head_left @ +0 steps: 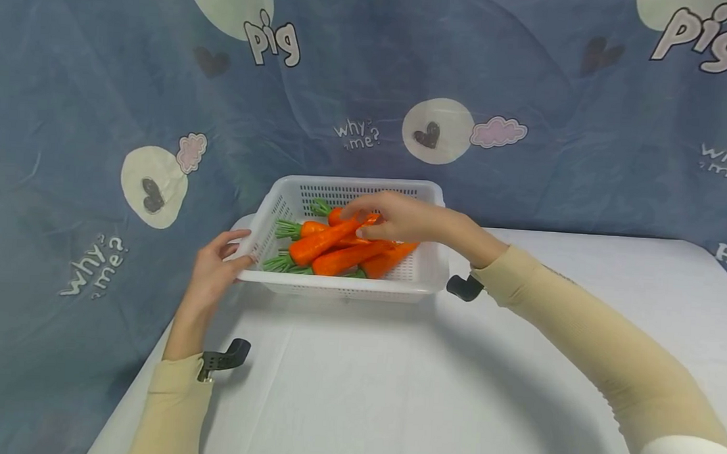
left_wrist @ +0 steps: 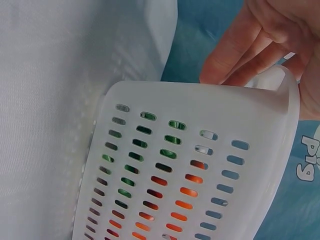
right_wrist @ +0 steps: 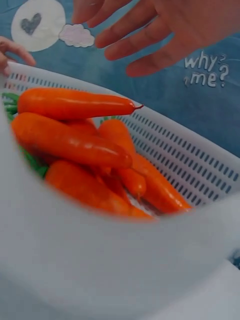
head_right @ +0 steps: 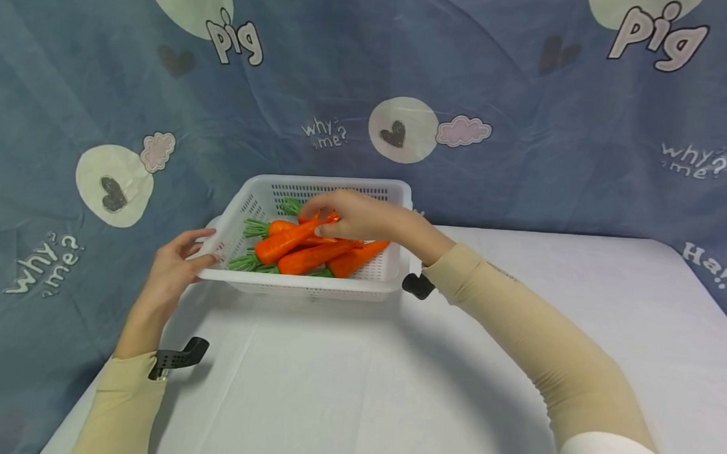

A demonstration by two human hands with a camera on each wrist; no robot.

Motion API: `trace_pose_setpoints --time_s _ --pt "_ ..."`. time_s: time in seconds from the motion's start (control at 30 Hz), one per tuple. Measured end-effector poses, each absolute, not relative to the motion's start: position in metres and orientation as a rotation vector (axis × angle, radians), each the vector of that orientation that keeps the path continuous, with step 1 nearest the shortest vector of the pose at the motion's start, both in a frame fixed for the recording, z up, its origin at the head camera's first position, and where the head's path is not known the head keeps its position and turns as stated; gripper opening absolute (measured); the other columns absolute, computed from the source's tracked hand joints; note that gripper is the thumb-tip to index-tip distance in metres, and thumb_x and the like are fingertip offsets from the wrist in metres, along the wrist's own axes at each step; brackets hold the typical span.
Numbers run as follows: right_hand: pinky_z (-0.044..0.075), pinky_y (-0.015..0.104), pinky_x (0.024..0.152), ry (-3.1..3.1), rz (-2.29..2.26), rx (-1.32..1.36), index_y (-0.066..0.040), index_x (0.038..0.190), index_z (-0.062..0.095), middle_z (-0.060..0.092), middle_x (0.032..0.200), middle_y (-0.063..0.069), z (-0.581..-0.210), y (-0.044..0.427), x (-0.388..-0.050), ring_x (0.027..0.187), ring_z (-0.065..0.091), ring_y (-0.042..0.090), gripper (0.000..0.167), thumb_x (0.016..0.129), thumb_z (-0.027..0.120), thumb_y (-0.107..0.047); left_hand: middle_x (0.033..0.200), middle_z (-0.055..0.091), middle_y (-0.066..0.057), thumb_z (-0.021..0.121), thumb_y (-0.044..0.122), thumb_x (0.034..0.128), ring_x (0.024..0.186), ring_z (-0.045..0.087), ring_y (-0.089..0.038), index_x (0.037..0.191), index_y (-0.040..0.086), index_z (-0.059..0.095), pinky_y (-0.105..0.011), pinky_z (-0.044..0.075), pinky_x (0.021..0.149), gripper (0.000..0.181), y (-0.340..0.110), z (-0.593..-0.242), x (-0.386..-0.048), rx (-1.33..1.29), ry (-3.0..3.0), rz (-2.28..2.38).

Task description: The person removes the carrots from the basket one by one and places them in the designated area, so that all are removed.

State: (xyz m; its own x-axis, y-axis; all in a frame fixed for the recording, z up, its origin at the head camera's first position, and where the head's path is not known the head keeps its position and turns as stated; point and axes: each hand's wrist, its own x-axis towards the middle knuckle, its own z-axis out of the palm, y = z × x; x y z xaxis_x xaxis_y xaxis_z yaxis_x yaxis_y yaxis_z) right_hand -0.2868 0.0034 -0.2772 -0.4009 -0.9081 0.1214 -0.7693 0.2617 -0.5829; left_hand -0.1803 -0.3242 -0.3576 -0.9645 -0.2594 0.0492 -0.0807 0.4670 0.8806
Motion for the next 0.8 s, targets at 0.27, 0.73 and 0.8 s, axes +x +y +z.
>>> trace_pose_setpoints --time_s 0.27,0.73,0.8 --pt "0.042 0.035 0.101 2.286 -0.755 -1.561 -0.014 0.127 0.064 0.063 0.124 -0.002 -0.270 -0.020 -0.302 0.115 0.055 0.020 0.032 0.096 0.060 -0.012 0.137 0.053 -0.022 0.062 0.009 0.0927 0.109 0.056 -0.033 0.147 0.011 0.045 -0.027 0.051 0.063 0.057 -0.327 -0.360 -0.182 0.291 -2.537 -1.527" --pt "0.043 0.033 0.100 2.226 -0.717 -1.434 -0.012 0.131 0.063 0.062 0.127 0.002 -0.277 -0.056 -0.322 0.118 0.054 0.023 0.039 0.092 0.066 -0.011 0.136 0.054 -0.021 0.062 0.006 0.0919 0.106 0.057 -0.031 0.146 0.010 0.047 -0.026 0.050 0.062 0.056 -0.326 -0.358 -0.182 0.296 -2.536 -1.538" --pt "0.043 0.031 0.099 2.198 -0.740 -1.429 -0.010 0.131 0.063 0.062 0.129 0.005 -0.282 -0.060 -0.324 0.117 0.055 0.021 0.039 0.092 0.067 -0.011 0.135 0.055 -0.022 0.062 0.005 0.0915 0.106 0.057 -0.031 0.145 0.009 0.047 -0.027 0.051 0.062 0.056 -0.326 -0.358 -0.181 0.303 -2.530 -1.542"
